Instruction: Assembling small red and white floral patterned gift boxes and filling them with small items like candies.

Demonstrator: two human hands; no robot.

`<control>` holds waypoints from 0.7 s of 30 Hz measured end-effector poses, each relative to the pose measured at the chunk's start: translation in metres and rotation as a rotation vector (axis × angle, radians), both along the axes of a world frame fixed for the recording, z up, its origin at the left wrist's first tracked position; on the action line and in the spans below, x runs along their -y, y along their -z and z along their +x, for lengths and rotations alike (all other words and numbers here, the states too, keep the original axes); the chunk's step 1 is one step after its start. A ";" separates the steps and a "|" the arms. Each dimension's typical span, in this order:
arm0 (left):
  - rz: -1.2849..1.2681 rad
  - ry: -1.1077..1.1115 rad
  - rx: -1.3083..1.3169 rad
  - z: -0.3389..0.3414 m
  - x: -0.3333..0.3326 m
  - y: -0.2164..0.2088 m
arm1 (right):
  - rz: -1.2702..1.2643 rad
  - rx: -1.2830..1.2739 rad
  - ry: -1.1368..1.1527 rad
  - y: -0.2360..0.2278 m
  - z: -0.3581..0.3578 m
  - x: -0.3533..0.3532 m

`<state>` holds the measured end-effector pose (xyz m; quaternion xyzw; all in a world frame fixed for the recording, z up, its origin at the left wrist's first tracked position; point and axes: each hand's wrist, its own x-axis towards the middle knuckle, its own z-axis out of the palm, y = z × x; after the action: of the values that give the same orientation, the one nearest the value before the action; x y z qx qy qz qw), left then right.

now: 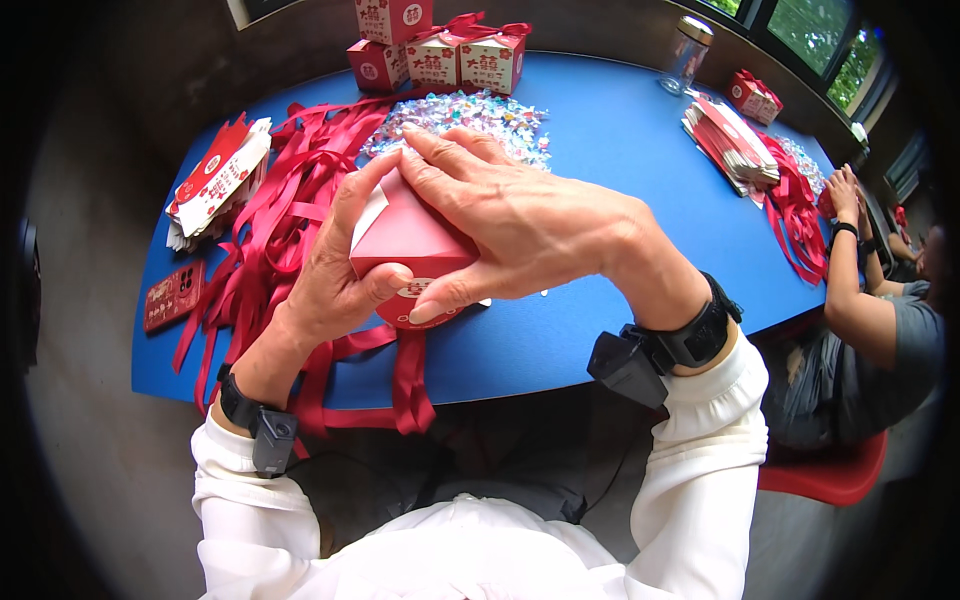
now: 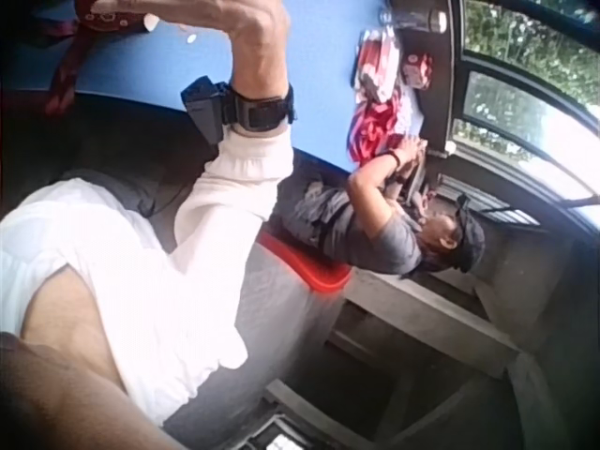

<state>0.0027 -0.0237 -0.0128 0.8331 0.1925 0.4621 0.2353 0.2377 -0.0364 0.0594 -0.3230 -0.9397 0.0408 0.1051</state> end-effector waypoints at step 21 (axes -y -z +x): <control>-1.168 0.325 0.593 -0.011 -0.014 -0.019 | -0.143 -0.915 -0.078 0.019 0.022 -0.013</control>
<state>-0.0080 -0.0095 0.0065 0.4255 0.2105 0.4499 0.7565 0.2594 -0.0236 0.0400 -0.2425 -0.8030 0.2478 0.4847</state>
